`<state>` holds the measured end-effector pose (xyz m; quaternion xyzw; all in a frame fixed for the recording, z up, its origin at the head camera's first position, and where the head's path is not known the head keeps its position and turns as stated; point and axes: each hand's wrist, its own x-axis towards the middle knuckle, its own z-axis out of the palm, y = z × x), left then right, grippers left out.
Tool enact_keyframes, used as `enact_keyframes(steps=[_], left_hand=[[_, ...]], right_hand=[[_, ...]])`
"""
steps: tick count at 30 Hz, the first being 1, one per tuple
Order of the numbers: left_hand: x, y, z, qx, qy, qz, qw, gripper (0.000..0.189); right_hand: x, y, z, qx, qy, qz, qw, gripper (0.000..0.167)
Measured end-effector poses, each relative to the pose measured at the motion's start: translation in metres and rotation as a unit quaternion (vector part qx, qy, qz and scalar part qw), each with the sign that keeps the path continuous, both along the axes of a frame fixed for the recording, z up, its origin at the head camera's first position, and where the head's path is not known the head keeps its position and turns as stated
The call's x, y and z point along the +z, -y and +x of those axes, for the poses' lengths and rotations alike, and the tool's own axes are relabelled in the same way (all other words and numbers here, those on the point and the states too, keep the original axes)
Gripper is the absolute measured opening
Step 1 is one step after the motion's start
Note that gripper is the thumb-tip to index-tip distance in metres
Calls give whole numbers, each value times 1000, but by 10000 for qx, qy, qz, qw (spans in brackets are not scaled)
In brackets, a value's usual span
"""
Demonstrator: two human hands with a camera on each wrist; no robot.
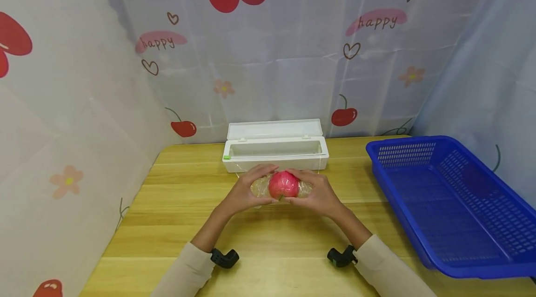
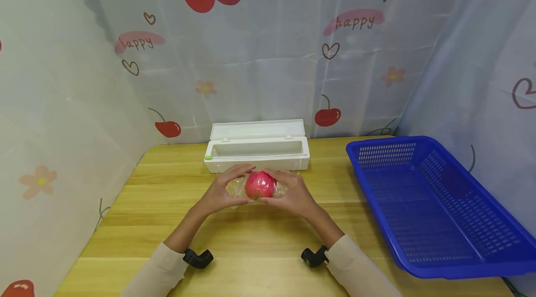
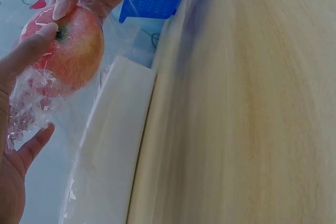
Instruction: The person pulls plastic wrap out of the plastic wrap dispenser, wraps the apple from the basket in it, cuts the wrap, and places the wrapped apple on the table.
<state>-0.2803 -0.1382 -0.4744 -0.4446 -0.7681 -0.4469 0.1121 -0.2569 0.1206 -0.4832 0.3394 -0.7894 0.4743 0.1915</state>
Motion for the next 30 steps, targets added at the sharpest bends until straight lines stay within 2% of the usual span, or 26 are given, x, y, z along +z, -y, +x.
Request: enact_keyframes(steps=[8,17,30], left_hand=[[2,4,0,-16,-140,-194,9997,84],[-2,-1,0,-283,-266,-225,9990,88],[-4,-2,2,-148,-842,-761,9934,95]], right_hand=[[-2,0,-1,4,105,-89,9999,69],[0,-2,0,-71,360,-16,9993,67],[3,-5,3,-202,894,-92,9957,63]])
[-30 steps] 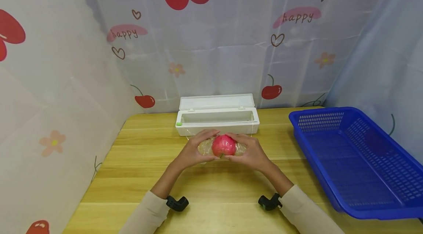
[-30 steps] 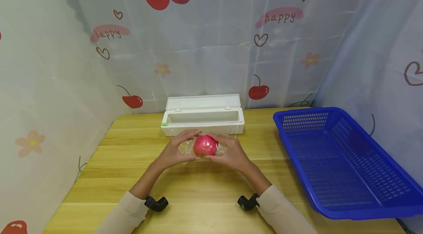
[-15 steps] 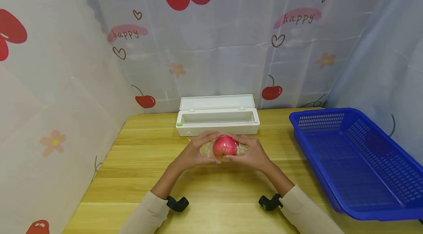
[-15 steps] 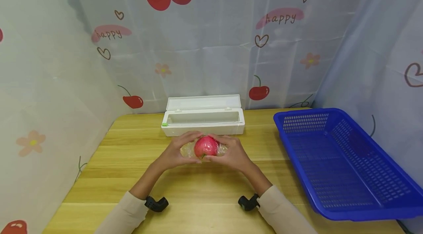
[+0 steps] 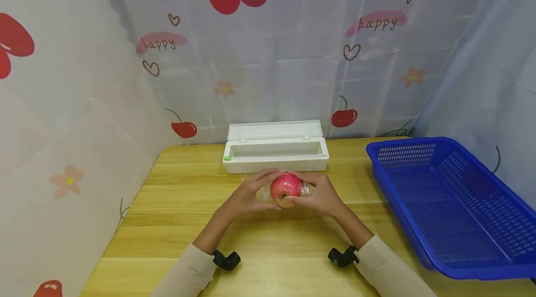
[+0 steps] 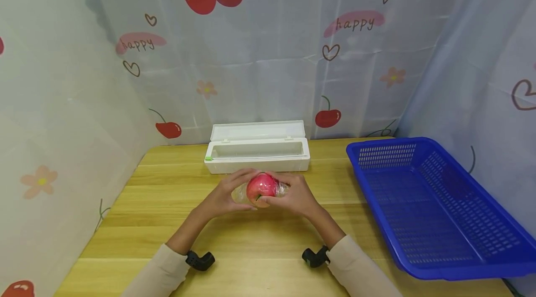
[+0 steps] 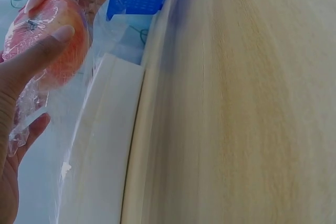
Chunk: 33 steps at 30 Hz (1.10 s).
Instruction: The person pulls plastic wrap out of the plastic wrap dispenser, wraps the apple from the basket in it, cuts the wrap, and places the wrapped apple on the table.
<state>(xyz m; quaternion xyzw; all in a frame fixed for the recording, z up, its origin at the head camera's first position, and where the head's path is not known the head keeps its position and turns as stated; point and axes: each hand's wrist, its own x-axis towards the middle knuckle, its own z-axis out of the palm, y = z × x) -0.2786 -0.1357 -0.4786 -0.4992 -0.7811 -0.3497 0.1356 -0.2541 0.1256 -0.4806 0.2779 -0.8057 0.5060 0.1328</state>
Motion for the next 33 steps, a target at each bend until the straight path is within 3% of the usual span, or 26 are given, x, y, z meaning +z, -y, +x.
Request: enact_keyframes(steps=[13,18,21,25,33], left_hand=[[-2,-4,-1,-138,-287,206,9993,96],[-2,-5,0,-58,-320,198,9993,94],[-3,-5,1,-12,-288,189,9994,92],[-3,-6,4,33,-274,200,9994,91],[-3,-8,8,117,-323,215,9992,91]], right_hand=[[0,1,-1,-98,624,-109,9979,57],[22,4,13,2,707,-106,9974,52],[21,3,12,86,695,-167,9974,51],[2,-1,0,155,741,-179,9970,53],[6,-2,1,187,979,-78,9950,51]])
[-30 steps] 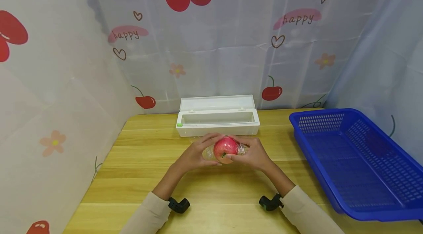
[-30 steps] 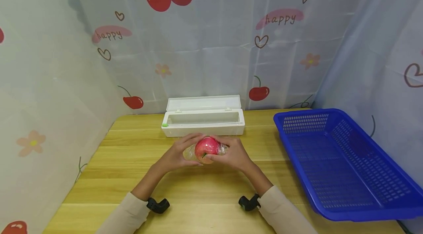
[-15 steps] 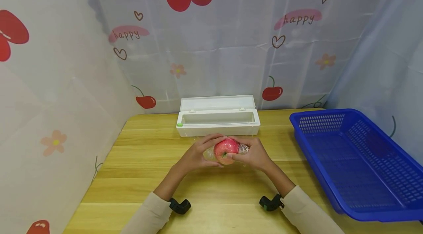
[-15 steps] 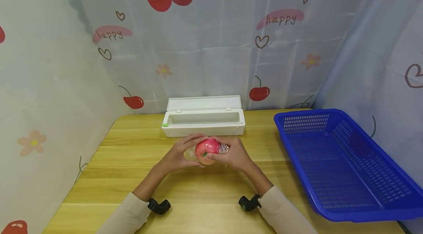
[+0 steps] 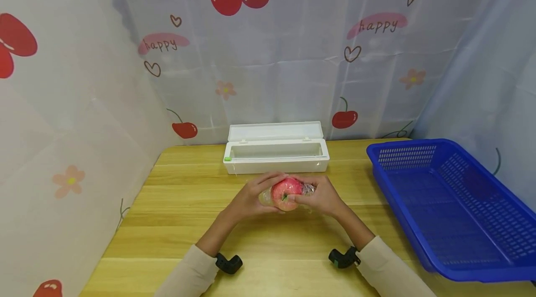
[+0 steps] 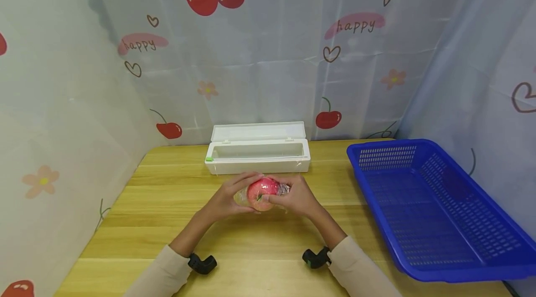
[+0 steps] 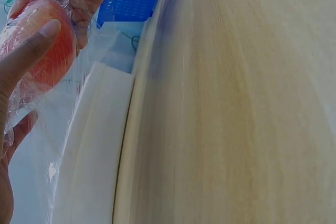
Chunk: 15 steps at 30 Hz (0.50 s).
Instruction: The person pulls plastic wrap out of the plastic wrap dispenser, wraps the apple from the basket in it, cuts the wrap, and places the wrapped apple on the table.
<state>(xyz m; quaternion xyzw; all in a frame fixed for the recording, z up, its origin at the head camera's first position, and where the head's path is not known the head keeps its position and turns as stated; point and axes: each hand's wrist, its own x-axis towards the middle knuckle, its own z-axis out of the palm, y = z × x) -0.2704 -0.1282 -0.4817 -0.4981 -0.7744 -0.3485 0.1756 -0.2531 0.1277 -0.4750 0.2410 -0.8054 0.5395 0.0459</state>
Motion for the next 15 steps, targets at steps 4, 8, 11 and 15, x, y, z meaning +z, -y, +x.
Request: enact_keyframes(steps=[4,8,11,15], left_hand=[[1,1,1,-12,50,76,10000,92],[1,1,1,-49,81,134,9999,93],[2,1,1,-93,71,159,9998,92],[2,0,0,-154,62,154,9997,91]], right_hand=[[0,0,0,76,84,-85,9999,48],[-1,1,-1,82,264,-169,9995,45],[-2,1,-1,90,396,-231,9989,45],[-2,1,-1,94,530,-256,9982,47]])
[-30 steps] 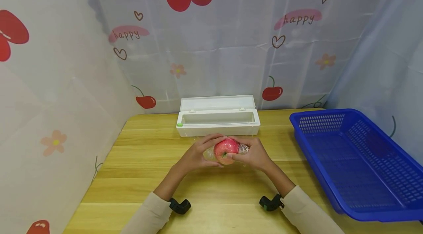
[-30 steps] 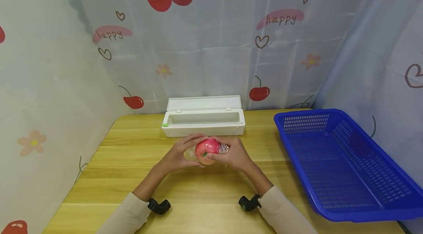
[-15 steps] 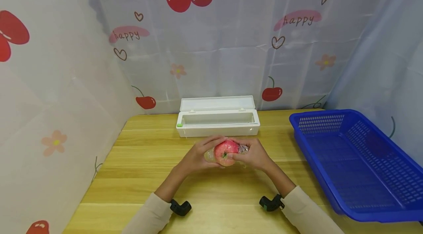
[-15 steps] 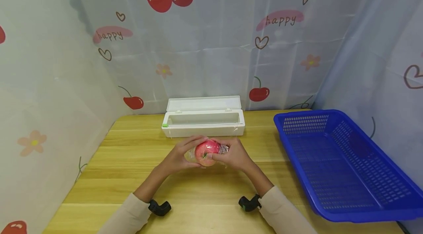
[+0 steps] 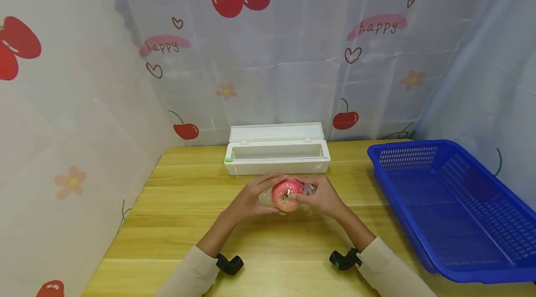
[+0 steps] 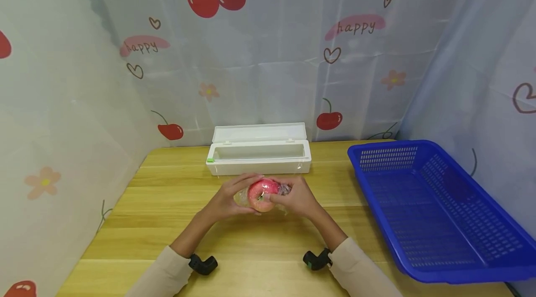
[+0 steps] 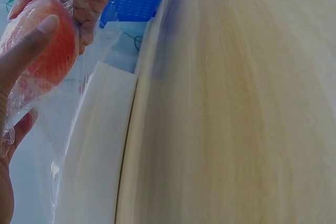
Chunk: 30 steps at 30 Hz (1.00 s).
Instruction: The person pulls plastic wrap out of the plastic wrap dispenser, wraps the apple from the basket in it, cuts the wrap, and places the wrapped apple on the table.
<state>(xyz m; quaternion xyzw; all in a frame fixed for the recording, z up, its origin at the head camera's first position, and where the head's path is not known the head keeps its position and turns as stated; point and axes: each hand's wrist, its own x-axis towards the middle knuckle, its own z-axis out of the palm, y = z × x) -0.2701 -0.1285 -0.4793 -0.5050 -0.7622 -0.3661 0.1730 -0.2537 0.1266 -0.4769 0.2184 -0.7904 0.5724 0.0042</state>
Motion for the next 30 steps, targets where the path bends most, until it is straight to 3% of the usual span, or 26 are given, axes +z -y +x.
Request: enact_keyframes(steps=[10,20,26,30], left_hand=[[-3,-2,-1,-73,133,92,9998,92],[-4,-3,-1,-73,133,248,9996,90],[-2,0,-1,-84,238,352,9991,85],[-3,1,-3,-138,322,343,9988,83]], right_hand=[[1,0,1,-77,48,148,9998,43],[2,2,-1,11,85,-57,9999,36],[-2,4,-3,313,279,-181,9990,36],[-3,4,-3,452,439,18,9980,36]])
